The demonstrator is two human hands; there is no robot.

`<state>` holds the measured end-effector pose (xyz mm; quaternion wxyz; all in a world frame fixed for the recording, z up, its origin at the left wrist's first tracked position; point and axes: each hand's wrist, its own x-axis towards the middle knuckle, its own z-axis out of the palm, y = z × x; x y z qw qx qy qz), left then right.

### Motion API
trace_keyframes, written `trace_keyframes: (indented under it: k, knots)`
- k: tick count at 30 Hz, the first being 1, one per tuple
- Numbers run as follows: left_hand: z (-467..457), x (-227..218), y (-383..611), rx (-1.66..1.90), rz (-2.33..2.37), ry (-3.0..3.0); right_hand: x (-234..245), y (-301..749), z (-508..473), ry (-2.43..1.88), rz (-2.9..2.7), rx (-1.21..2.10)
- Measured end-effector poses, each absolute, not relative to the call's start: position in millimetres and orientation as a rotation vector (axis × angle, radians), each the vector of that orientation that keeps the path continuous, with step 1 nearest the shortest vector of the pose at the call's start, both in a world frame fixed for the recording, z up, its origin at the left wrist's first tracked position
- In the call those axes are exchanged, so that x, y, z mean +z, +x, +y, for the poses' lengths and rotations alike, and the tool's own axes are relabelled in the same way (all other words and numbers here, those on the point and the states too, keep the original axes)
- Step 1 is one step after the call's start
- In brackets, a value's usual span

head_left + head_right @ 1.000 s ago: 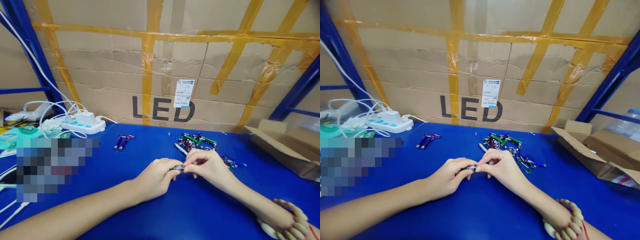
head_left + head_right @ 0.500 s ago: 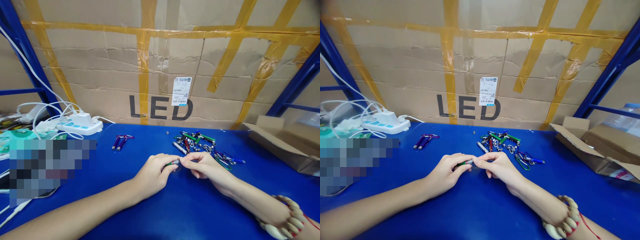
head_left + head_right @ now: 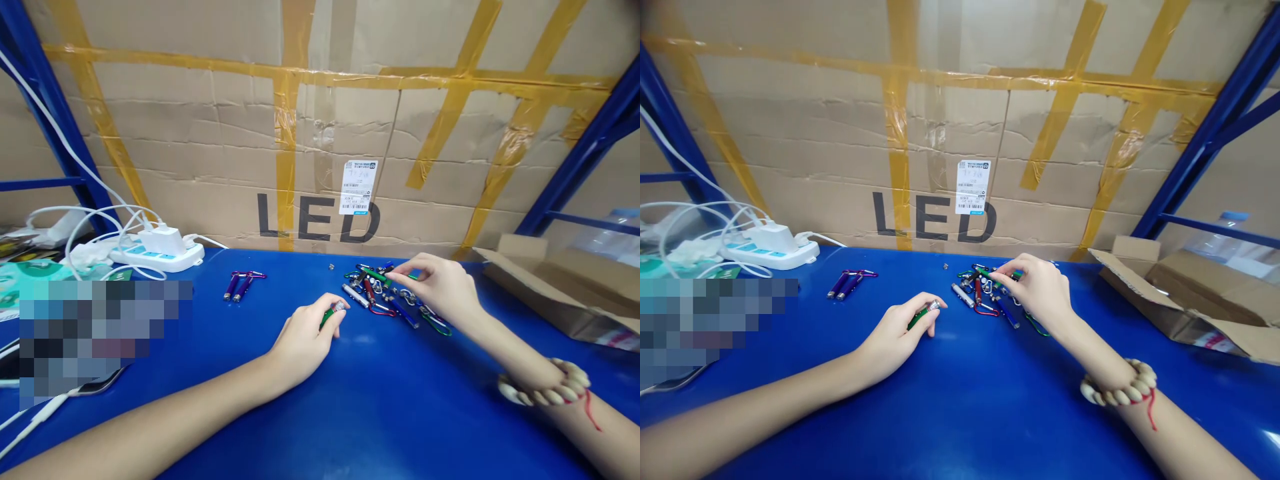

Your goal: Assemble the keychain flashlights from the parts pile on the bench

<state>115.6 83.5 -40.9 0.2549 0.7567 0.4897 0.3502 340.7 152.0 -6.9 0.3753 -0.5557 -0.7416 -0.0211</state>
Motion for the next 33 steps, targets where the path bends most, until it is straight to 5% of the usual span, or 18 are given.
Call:
trace_keyframes:
  k: [8, 33]
  knots:
    - [83, -41, 118, 0.945, 1.326, 2.058, -26, 353, 165, -1.568, -2.123, -0.27]
    - [83, -41, 118, 0.938, 1.316, 2.074, -46, 346, 183, -1.063, -2.374, 0.045]
